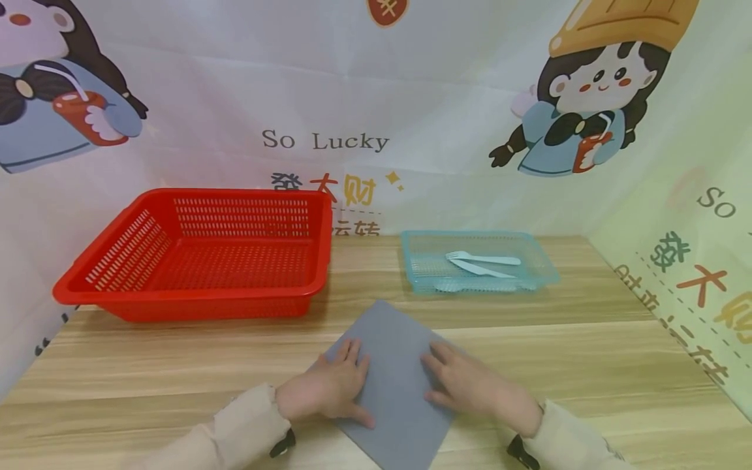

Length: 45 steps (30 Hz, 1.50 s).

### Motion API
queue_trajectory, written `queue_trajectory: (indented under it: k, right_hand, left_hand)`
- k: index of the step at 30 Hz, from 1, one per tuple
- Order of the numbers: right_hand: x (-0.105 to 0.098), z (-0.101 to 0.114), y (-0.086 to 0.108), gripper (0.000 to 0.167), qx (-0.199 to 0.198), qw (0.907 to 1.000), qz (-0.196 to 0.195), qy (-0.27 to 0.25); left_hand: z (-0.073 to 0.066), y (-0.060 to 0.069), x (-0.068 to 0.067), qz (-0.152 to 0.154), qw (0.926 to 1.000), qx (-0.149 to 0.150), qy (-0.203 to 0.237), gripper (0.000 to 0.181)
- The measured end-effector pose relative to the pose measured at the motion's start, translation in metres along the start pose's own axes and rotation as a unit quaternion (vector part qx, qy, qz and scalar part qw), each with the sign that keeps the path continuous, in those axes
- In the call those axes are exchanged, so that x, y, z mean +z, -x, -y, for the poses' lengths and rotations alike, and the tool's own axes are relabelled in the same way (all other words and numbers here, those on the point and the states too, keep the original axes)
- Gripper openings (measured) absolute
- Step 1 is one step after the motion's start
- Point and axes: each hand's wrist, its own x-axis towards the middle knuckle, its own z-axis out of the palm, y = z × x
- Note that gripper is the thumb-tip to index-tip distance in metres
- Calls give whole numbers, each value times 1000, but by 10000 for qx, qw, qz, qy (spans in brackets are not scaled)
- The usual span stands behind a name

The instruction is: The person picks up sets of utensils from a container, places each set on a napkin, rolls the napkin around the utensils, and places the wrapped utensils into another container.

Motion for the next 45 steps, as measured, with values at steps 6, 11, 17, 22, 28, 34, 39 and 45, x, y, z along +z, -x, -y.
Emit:
queue_trajectory:
  k: [6,11,17,22,28,34,39,45]
  right_hand:
    - [1,3,3,55,86,9999,5,135]
    - [2,4,3,56,103,9997,-39,234]
    - [4,3,3,55,76,9998,-96,154]
    - [3,3,3,54,-11,9998,-158,129]
    - [2,2,3,55,-18,9999,-132,43]
    - [1,2,4,62,94,9997,29,-237]
    - [-1,2,4,64,188,9987,230,-425]
    - [-2,3,4,63,235,9979,314,-516]
  left_hand:
    - [6,-1,-2,65,9998,101,128,97]
    - [12,-1,-2,34,9994,272,197,97]
    - [17,1,-1,19,9986,420,314,96]
    - [19,2,-2,53,9981,501,358,95]
    - [21,1,-2,10,9977,582,349,94]
    - [20,1,-2,69,9974,665,255,95]
    - [18,1,-4,264,9972,618,336,98]
    - [17,0,-5,386,9969,581,357,99]
